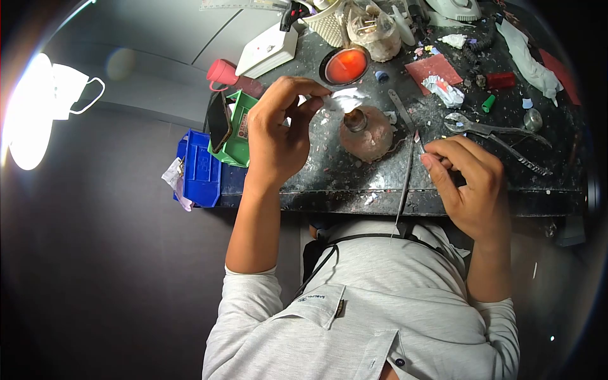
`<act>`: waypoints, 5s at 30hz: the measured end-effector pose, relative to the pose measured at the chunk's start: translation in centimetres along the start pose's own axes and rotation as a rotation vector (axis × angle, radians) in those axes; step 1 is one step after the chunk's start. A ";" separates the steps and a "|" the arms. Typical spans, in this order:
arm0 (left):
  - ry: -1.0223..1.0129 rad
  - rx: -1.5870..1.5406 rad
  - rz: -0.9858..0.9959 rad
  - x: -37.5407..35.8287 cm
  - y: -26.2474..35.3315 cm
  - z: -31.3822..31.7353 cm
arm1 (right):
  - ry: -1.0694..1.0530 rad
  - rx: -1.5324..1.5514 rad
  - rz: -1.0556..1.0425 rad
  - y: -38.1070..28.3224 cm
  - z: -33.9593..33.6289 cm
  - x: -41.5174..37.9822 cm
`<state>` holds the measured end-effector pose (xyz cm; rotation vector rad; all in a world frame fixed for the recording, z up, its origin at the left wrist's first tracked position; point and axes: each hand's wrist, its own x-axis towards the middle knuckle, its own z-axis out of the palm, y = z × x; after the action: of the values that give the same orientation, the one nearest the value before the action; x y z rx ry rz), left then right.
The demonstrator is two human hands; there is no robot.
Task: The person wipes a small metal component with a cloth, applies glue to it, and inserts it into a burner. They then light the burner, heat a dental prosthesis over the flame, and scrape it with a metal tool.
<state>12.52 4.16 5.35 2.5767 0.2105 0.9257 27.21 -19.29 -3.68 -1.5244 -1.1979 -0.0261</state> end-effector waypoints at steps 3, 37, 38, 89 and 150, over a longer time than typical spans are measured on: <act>-0.005 0.028 -0.010 -0.6 0.1 -0.3 | 0.005 -0.004 0.008 -0.2 0.0 0.1; 0.035 -1.715 -0.905 -11.1 -0.1 -1.9 | -0.034 -0.031 0.055 -1.1 -0.2 0.4; 0.036 -1.716 -0.905 -10.9 0.2 -1.9 | -0.033 -0.032 0.055 -1.1 -0.2 0.4; 0.155 -1.605 -0.665 -11.6 5.0 -2.8 | -0.056 -0.097 0.071 -1.4 -0.2 0.6; 0.185 -0.297 0.167 -12.3 6.6 0.3 | -0.590 0.466 -0.058 -6.7 1.3 3.5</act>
<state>3.33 -5.25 0.71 2.2619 -0.0882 1.1611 23.65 -17.10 2.72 -1.1068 -1.5717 0.6603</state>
